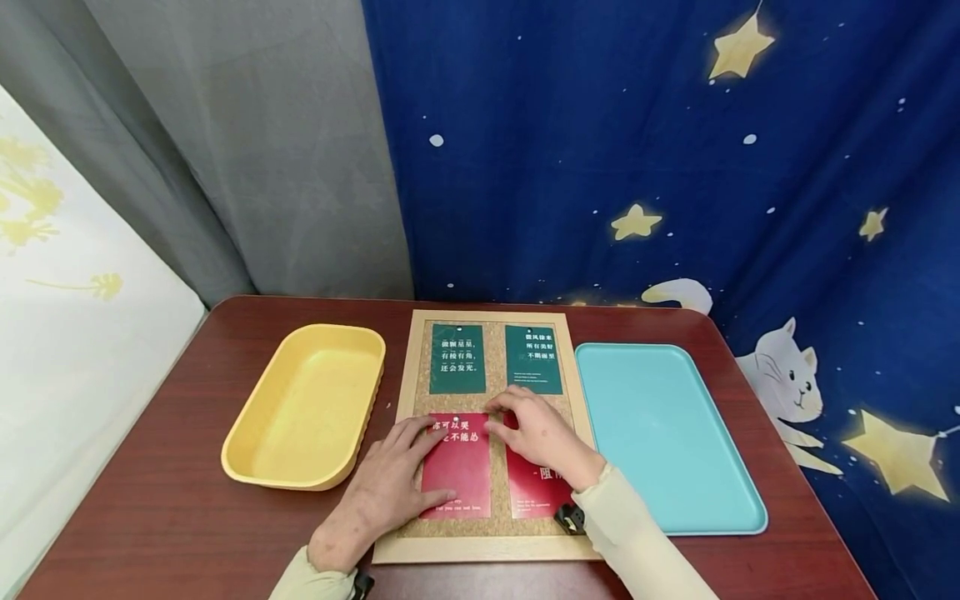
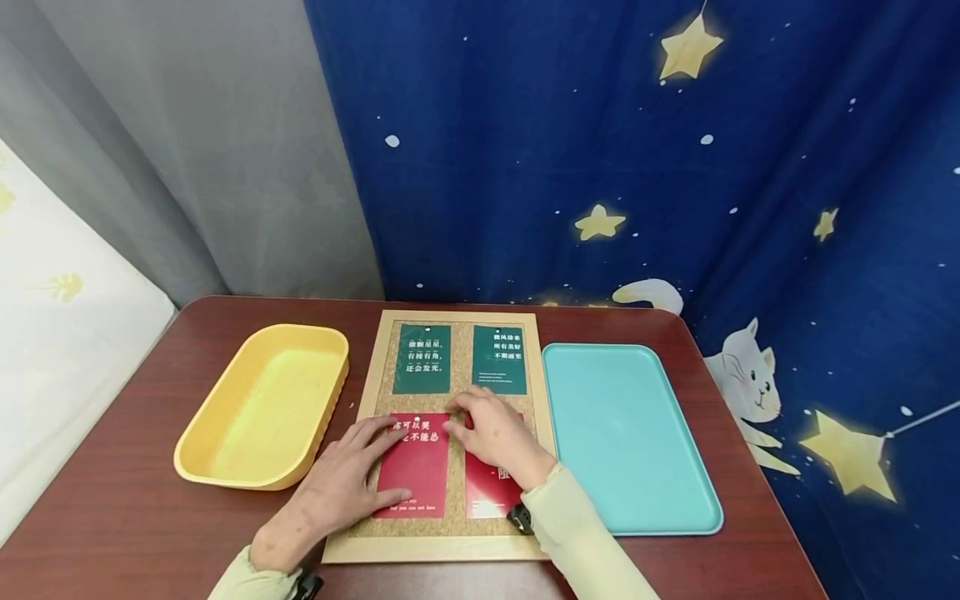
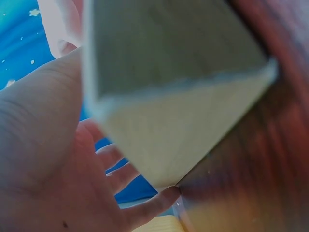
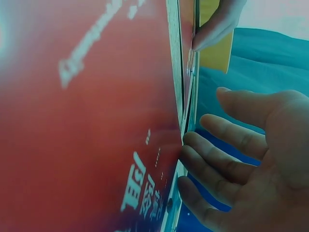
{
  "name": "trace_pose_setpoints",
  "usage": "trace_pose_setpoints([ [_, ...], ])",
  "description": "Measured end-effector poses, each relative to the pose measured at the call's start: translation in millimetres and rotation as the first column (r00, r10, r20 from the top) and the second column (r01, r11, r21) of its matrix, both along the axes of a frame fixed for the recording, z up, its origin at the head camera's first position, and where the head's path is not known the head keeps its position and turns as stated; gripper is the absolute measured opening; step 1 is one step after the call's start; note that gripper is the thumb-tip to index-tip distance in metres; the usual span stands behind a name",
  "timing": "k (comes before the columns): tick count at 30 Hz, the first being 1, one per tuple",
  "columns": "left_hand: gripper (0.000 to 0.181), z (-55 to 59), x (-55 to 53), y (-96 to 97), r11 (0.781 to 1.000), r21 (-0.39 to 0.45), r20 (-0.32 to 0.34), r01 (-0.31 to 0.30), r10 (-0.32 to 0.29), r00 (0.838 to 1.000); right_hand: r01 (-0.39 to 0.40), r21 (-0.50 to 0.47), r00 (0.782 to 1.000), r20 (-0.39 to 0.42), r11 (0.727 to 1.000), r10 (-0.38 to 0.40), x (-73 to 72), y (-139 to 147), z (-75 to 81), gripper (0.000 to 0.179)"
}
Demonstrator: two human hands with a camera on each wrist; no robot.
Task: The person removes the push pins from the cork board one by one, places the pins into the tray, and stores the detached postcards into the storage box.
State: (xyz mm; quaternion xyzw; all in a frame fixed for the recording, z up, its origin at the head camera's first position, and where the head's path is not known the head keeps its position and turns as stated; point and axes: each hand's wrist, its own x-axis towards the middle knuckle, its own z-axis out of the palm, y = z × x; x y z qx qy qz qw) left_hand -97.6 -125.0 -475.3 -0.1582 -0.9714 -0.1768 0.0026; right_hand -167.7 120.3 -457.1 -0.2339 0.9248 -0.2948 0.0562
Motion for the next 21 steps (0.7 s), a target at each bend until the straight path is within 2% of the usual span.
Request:
trace_pose_setpoints([
  [21,0.086,-0.7,0.0,0.9,1.0,-0.014,-0.004,-0.005,0.005,1.0,-0.016,-0.026,1.0,0.019,1.0,0.016,-4.6,-8.8,-3.9,0.025],
])
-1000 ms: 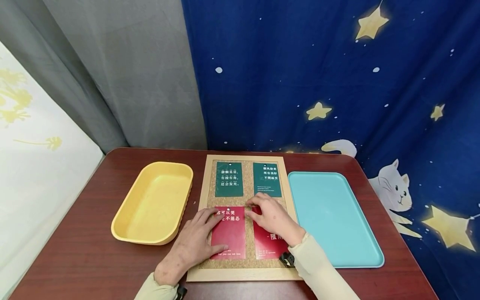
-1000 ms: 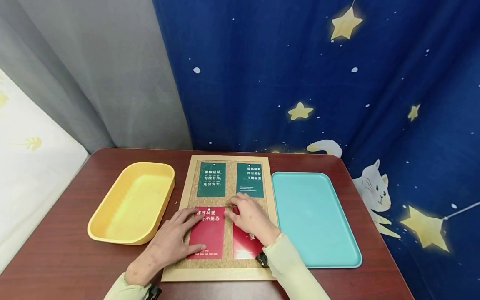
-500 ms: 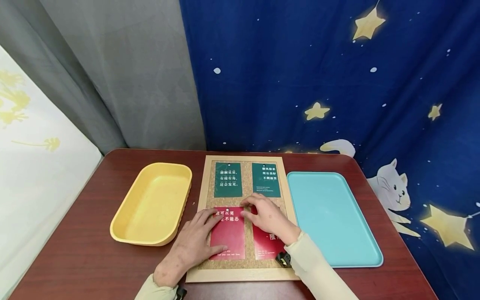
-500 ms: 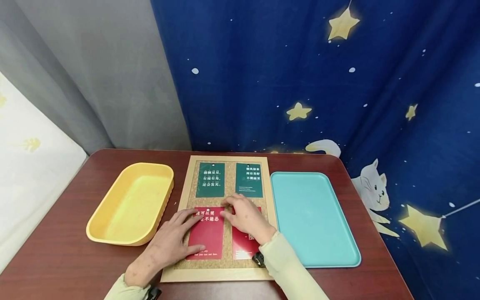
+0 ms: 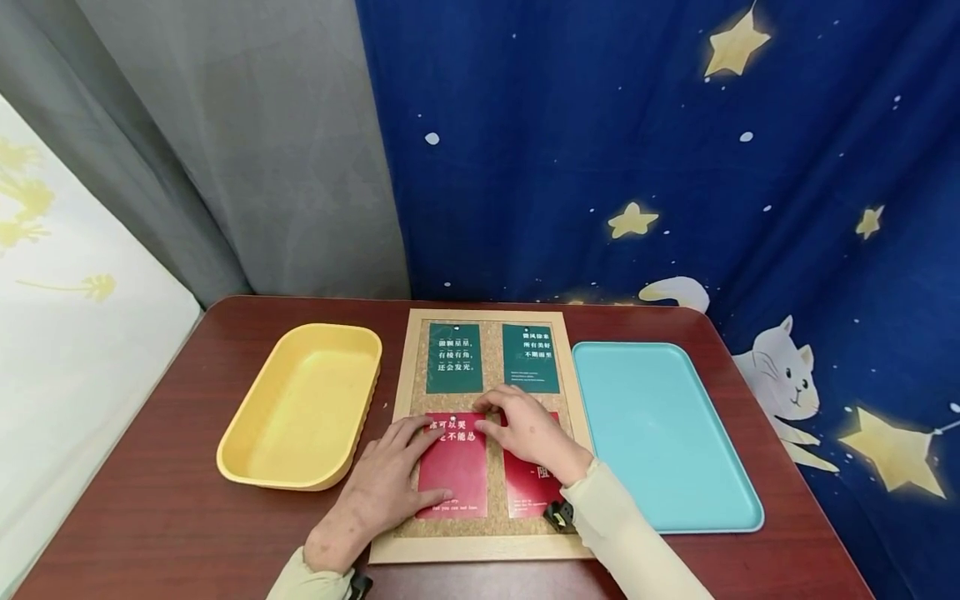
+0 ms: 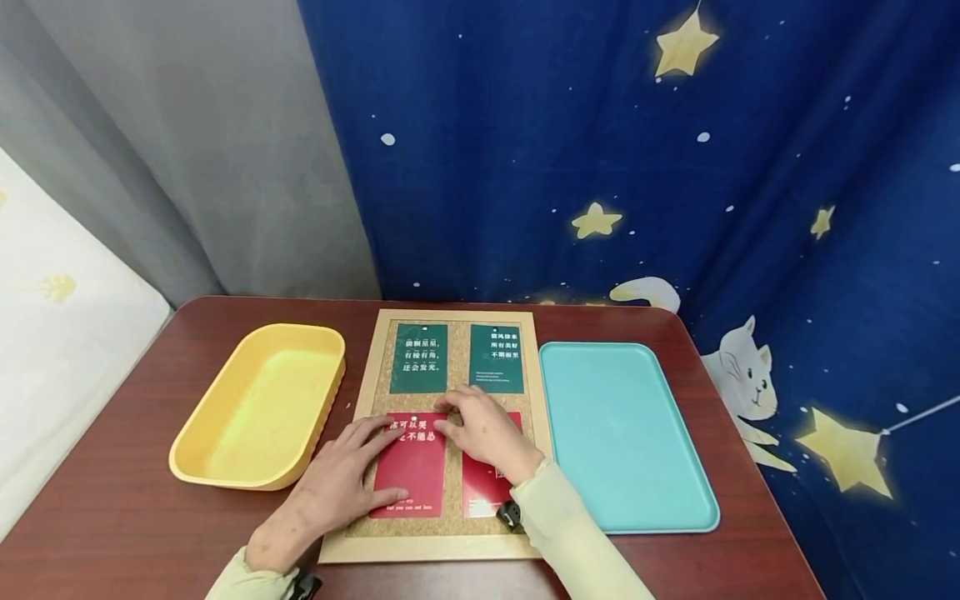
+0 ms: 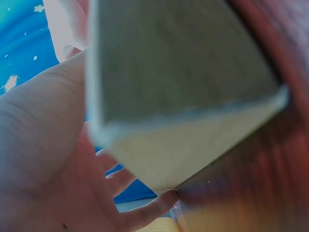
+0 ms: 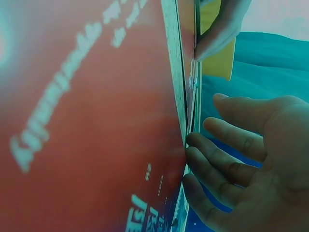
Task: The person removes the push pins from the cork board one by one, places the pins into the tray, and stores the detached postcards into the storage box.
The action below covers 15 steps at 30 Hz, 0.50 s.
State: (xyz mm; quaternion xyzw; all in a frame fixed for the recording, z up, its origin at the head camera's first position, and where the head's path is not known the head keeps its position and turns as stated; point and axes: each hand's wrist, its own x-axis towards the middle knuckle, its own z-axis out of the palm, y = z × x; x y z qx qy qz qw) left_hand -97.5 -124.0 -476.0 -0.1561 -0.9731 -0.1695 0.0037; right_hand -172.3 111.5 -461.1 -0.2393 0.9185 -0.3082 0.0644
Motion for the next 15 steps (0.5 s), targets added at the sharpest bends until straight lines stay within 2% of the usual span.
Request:
trace_pose_setpoints([
  [15,0.086,-1.7,-0.5,-0.1,1.0,0.003,-0.003,0.004,-0.004,1.0,-0.051,0.054,0.998,-0.024,0.997,0.052,-7.0,-6.1,1.7,0.023],
])
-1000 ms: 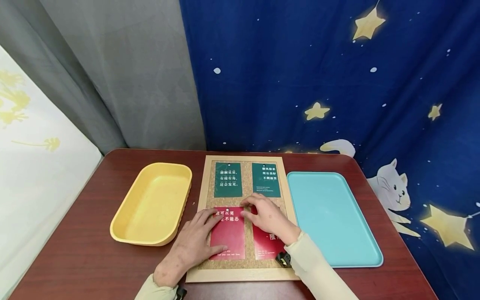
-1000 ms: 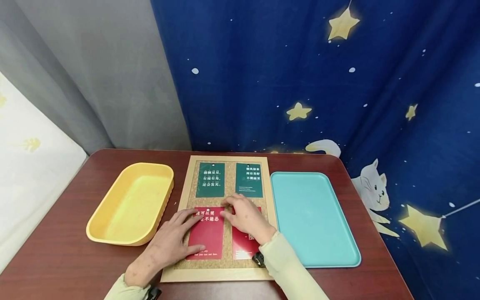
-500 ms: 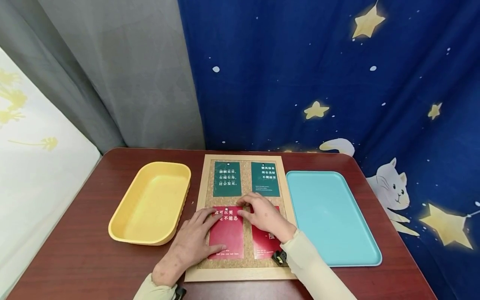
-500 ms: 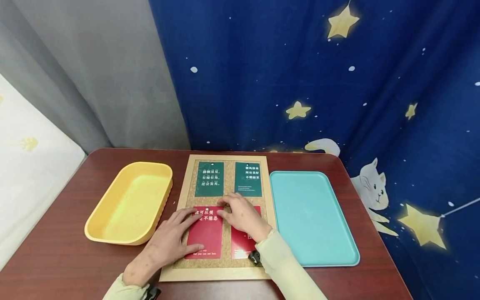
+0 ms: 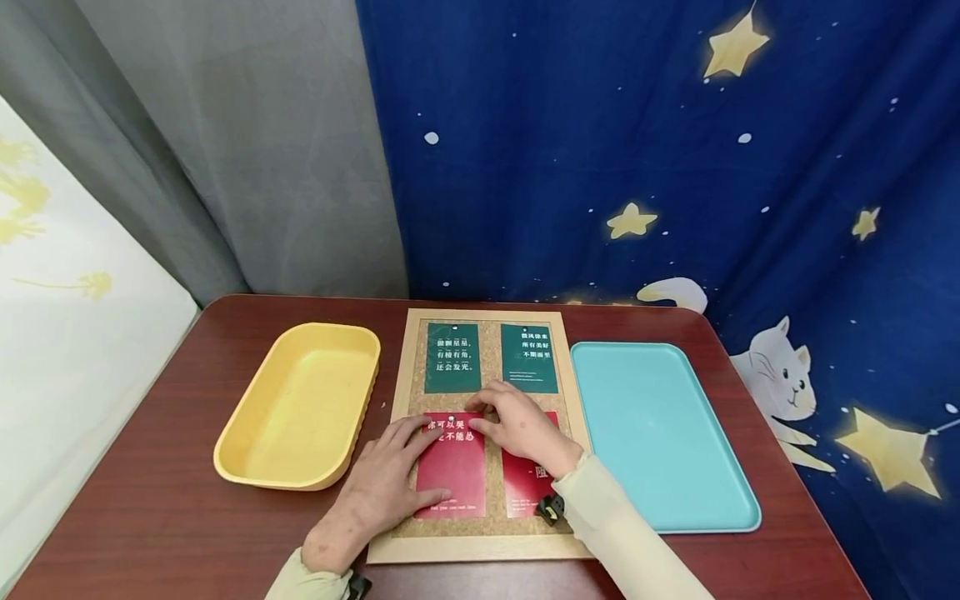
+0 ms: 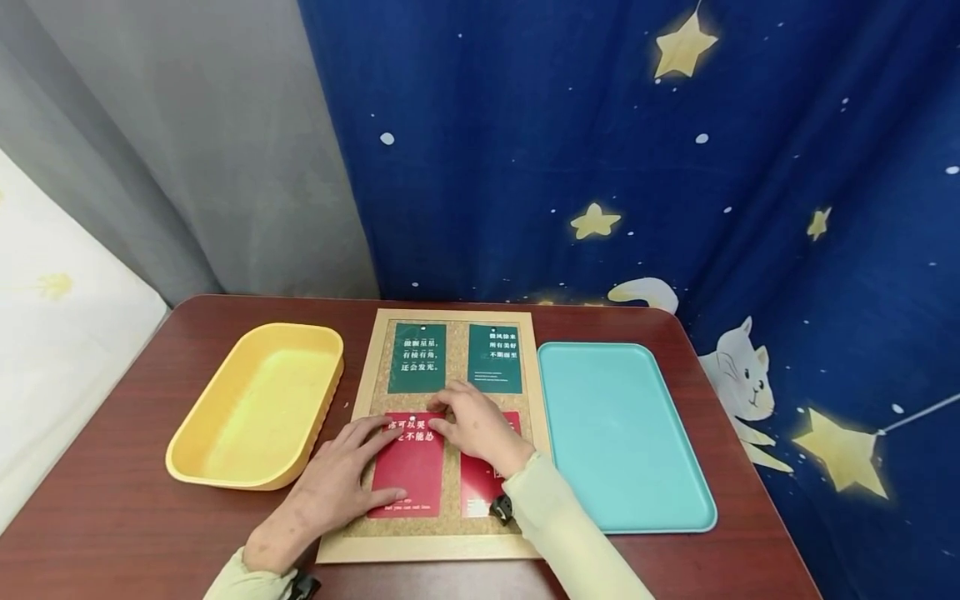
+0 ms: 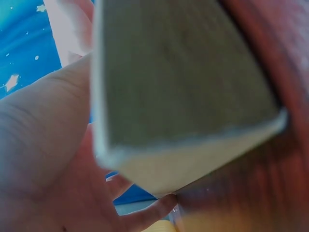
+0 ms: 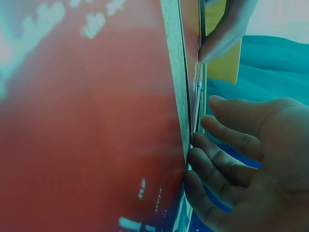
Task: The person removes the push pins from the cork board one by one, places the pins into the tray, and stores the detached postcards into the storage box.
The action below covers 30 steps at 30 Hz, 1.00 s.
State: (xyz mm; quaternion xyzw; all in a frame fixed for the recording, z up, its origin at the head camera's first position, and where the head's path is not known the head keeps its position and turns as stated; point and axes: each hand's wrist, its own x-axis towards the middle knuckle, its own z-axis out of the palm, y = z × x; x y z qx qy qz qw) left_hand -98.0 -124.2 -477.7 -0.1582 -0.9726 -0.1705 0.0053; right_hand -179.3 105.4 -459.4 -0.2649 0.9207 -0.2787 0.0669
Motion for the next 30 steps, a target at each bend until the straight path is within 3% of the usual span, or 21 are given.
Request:
trace_pose_setpoints([
  [10,0.086,-0.1,1.2,0.0,1.0,0.006,0.018,-0.001,0.001,1.0,-0.02,0.068,1.0,-0.016,0.998,0.022,-1.1,-4.2,-3.1,0.024],
  [30,0.086,-0.1,1.3,-0.5,1.0,0.007,0.013,-0.012,0.012,1.0,-0.027,0.06,0.999,-0.024,0.998,0.028,-1.2,-7.2,-3.3,0.022],
])
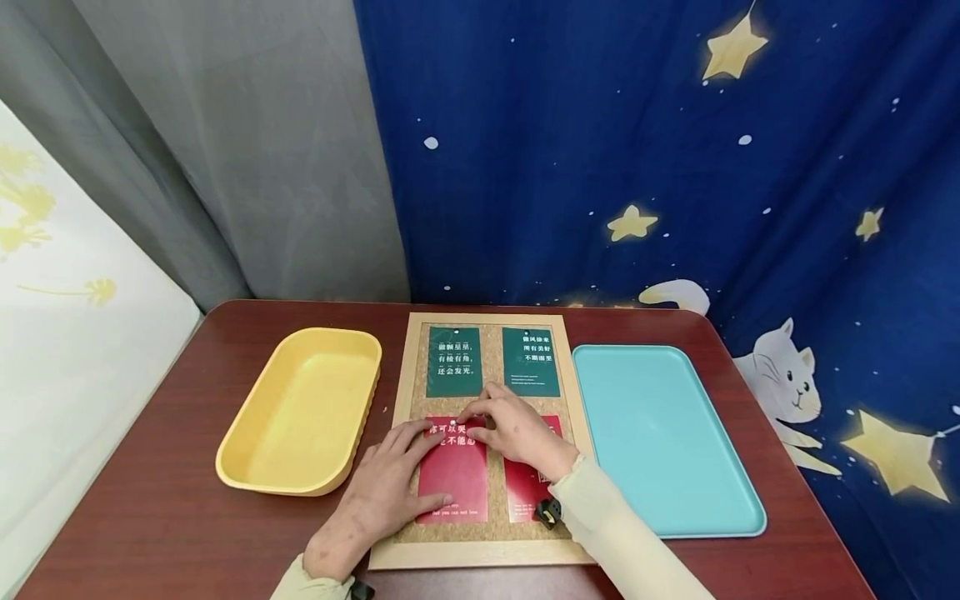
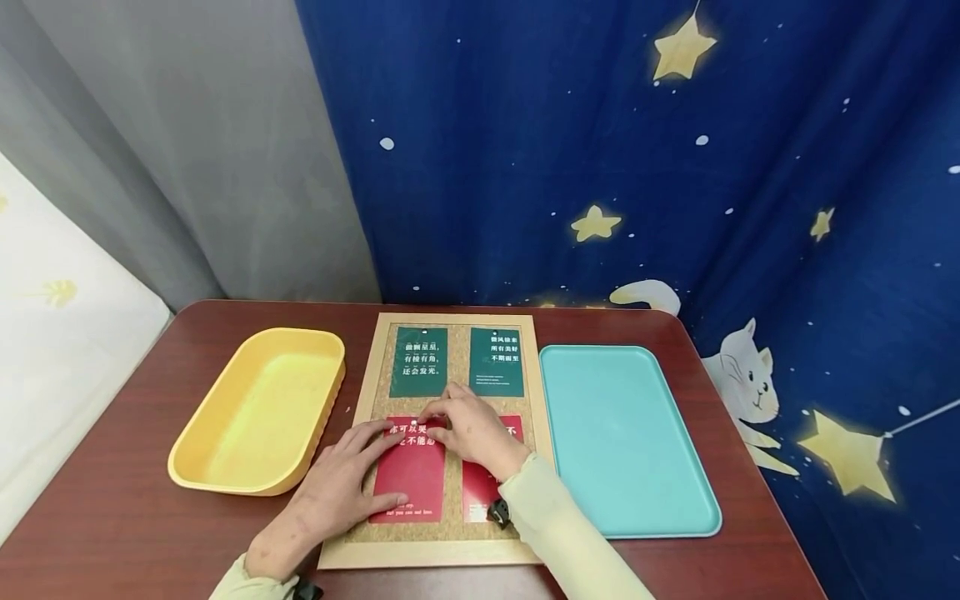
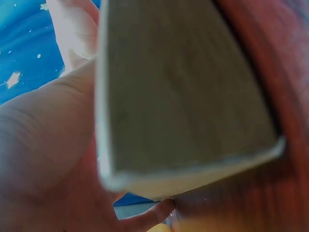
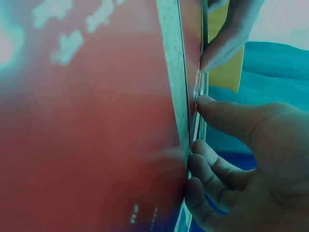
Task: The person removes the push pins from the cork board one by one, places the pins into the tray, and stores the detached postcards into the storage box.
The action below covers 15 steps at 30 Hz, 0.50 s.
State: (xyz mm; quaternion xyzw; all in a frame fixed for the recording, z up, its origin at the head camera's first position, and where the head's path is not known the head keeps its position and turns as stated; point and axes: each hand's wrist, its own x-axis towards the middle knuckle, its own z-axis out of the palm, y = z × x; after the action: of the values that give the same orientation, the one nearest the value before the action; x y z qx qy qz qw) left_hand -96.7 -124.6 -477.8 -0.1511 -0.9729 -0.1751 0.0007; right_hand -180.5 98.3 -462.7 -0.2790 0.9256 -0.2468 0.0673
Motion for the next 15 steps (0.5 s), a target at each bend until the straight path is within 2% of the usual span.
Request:
trace_pose_setpoints([
  [15,0.084,-1.5,-0.4,-0.7,1.0,0.011,-0.009,0.003,-0.003,1.0,0.0,0.001,1.0,0.027,1.0,0.0,-3.5,-8.0,0.9,0.02],
])
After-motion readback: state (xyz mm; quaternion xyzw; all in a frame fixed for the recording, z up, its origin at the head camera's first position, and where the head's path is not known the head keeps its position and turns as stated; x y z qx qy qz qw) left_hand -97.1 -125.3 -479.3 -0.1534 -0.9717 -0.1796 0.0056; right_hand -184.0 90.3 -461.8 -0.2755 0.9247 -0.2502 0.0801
